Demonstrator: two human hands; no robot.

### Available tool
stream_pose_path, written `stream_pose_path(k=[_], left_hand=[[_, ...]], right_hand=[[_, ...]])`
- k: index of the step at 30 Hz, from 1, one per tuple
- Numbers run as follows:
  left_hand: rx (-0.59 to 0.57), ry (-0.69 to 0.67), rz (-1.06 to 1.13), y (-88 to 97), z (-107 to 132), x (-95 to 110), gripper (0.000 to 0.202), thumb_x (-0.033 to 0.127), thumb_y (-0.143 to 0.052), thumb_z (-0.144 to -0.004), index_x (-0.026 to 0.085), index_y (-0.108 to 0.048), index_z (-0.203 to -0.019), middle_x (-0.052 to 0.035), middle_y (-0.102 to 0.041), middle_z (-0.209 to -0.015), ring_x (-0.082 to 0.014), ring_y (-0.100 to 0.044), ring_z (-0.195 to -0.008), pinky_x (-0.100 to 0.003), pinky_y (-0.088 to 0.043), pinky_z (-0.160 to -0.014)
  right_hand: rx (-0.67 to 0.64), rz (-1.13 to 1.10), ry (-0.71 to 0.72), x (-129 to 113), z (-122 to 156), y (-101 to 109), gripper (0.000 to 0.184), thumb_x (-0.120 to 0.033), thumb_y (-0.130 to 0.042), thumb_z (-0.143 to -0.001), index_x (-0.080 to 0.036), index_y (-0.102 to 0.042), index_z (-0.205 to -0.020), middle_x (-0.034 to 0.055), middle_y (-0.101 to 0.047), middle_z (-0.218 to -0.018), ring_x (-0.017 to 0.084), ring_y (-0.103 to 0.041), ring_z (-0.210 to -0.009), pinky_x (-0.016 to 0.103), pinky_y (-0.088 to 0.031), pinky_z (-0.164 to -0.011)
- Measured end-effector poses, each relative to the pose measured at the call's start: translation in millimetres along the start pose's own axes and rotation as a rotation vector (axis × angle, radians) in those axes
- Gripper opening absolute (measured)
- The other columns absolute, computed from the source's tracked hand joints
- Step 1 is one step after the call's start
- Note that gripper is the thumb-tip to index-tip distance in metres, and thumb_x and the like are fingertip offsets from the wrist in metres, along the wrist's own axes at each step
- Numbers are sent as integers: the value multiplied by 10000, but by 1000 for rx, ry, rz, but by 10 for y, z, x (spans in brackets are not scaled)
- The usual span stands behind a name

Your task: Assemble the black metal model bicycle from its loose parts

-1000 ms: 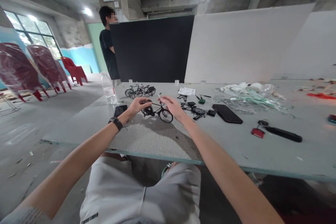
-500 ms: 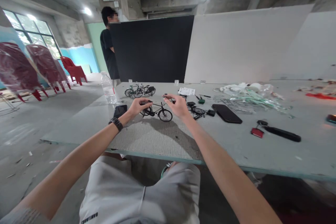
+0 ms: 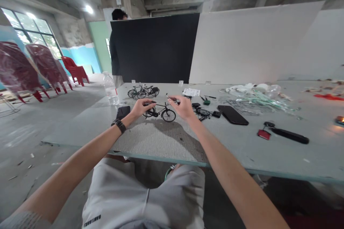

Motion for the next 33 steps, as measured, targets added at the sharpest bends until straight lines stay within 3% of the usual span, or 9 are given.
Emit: stream_pose_path(k=[3,9,16,23,30,33], left_hand=[[1,-1,-13,5,2,5,376,543,-748,-828,182,-780,-929,-90,-768,-941,-211,-681,-849,-332,-518,-759],[4,-3,-9,8,15,42,379,542,-750,-824,179,-775,-933,-91,-771,-947,-223,-691,-883,-340,-525,-786],[-17,-8,-5,5,30,79,387,553,-741,-835,182,-767,-940,-90,-768,-953,-222,-689,-874,-344,-526,-790],[4,-4,-6,4,18,57,358,520,-758,-831,175,-765,-927,-95,-768,-948,-223,-696,-887,-343,-531,-800],[19,-22,-16,12,29,100,357,524,-757,-829,176,-763,-907,-93,-768,-925,-228,-694,-869,-353,-530,-796],[44,-28,-29,14,36,115,336,510,-757,-831,183,-762,-907,-91,-770,-942,-232,-691,-886,-362,-535,-812]], right_hand=[[-18,3,31,-66,9,-18,362,-495,-602,-942,-219,-782,-1089,129,-772,-1137,317,-705,-1043,480,-534,-941],[-19,-6,9,-76,22,-47,292,-466,-646,-919,-226,-786,-1009,116,-783,-1051,289,-710,-895,417,-540,-778],[-1,-17,-51,-34,35,-31,351,-533,-647,-912,-220,-782,-998,101,-781,-1044,213,-635,-682,350,-467,-625],[-56,-75,3,-81,21,-79,337,-517,-624,-937,-239,-772,-1057,117,-769,-1071,286,-704,-931,389,-545,-750],[-64,-33,-6,-117,53,-76,369,-517,-595,-947,-229,-789,-1073,116,-782,-1081,246,-680,-735,382,-521,-666],[-48,-27,15,-136,57,-71,361,-504,-594,-946,-233,-797,-1073,112,-784,-1081,262,-686,-787,377,-519,-674]])
Point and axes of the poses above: each hand's wrist, its own z-axis away from the middle knuckle, its own y-axis out of the back of the hand, x = y × z, the point moved 6 cm from there along -z, towards the middle knuckle
